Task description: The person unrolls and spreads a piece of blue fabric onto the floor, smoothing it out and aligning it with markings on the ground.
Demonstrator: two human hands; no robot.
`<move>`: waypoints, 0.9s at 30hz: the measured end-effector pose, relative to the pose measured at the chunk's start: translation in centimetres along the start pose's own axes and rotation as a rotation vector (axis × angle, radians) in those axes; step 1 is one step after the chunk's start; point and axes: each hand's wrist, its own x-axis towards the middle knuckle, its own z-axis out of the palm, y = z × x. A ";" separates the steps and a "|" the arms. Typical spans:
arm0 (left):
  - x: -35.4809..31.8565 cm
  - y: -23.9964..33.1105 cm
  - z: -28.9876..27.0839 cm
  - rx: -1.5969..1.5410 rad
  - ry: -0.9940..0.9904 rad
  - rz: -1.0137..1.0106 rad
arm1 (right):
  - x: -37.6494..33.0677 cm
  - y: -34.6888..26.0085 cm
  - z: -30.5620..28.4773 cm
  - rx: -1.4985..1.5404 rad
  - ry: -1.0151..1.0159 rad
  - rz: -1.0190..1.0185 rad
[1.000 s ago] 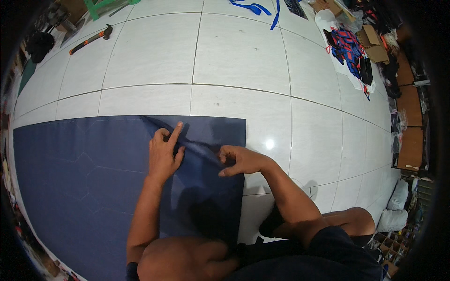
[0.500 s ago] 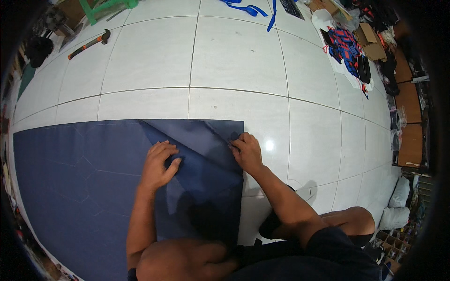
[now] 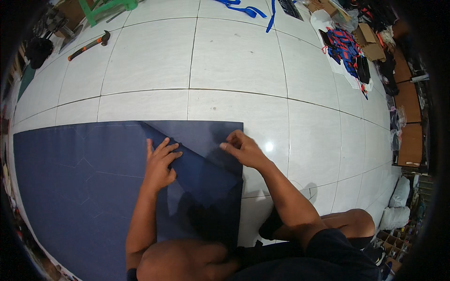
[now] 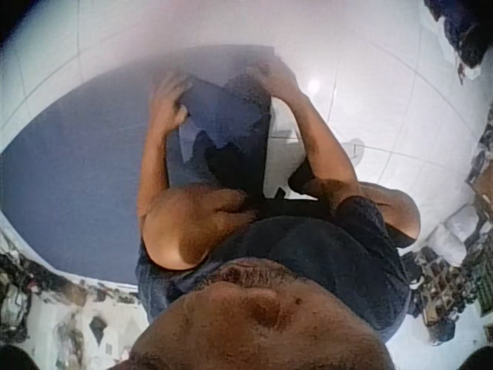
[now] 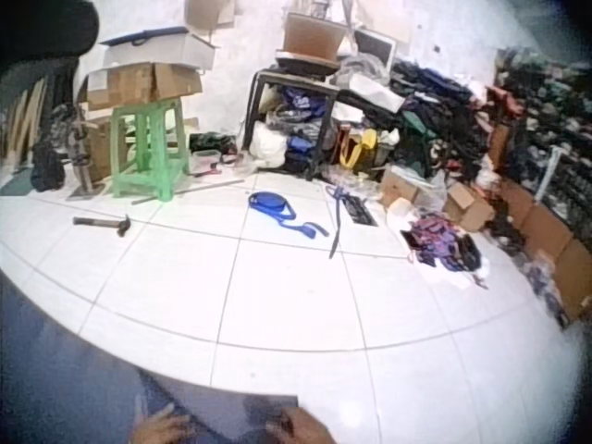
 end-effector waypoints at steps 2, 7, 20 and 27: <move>-0.6 1.4 -0.8 0.012 0.036 0.009 | 1.1 4.6 1.1 -0.395 0.373 -0.349; -0.7 1.2 -1.0 -0.137 -0.010 -0.027 | 1.6 8.1 2.0 -0.573 0.492 -0.498; 2.4 0.9 0.8 0.235 0.542 0.061 | -1.2 -0.4 1.1 -0.136 -0.295 -0.199; -0.5 -0.8 3.7 -0.012 0.297 0.118 | 0.1 0.1 -1.2 0.294 -0.418 -0.137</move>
